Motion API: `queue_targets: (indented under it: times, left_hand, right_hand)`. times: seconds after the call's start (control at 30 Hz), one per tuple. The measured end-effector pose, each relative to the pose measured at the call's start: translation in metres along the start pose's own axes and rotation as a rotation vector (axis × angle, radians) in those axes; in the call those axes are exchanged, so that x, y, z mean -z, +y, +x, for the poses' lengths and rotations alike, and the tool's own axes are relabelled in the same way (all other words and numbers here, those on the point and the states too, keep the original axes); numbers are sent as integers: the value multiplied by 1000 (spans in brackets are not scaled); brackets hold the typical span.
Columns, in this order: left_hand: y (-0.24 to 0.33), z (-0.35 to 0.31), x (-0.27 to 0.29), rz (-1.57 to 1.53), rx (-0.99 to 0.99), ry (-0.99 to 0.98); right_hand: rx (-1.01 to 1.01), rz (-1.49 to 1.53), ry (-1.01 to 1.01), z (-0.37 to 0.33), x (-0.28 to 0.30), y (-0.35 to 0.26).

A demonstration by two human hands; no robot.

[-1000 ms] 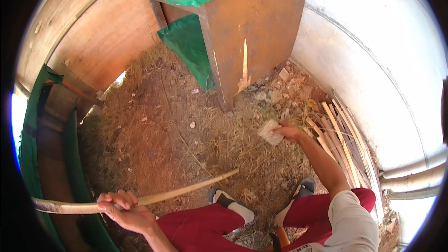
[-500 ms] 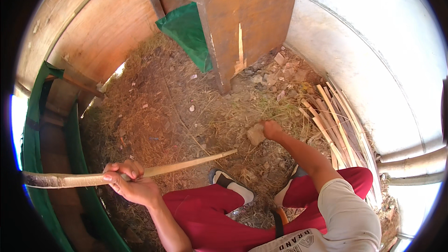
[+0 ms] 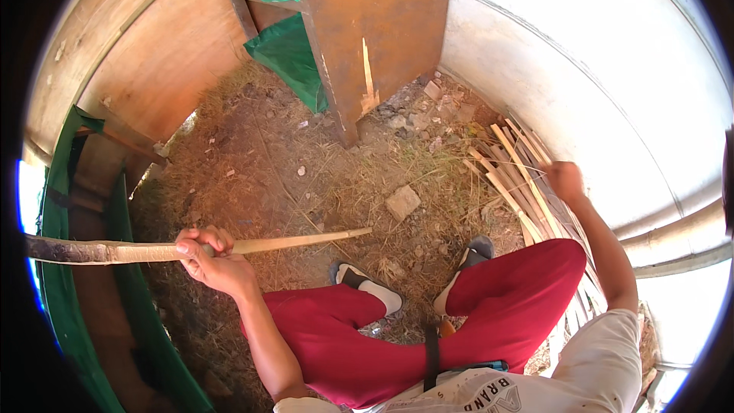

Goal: The person sits on the ground and uses a knife to shave and smooth a long thin wooden stick. They rotate the stick and scrape along its length to remove splinters and create a tapered end.

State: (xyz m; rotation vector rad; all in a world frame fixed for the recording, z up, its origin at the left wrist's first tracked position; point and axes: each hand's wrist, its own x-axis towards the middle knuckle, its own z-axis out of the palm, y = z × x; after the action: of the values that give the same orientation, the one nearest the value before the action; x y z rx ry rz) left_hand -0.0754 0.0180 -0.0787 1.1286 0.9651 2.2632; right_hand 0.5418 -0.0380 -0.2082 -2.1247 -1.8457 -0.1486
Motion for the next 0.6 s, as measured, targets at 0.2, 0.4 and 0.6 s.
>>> queue_targets:
  times: [0.2,0.4,0.6]
  left_hand:
    - [-2,-4,-6,-28,11,2]
    - [1,-4,-5,14,-17,23]
    - [1,-5,-2,-6,-16,4]
  right_hand:
    - [-714,-199,-35,-320,-92,106]
    - [-1145,209,-535,-431,-158,-18]
    - [-1167,269,-538,-423,-159,-34]
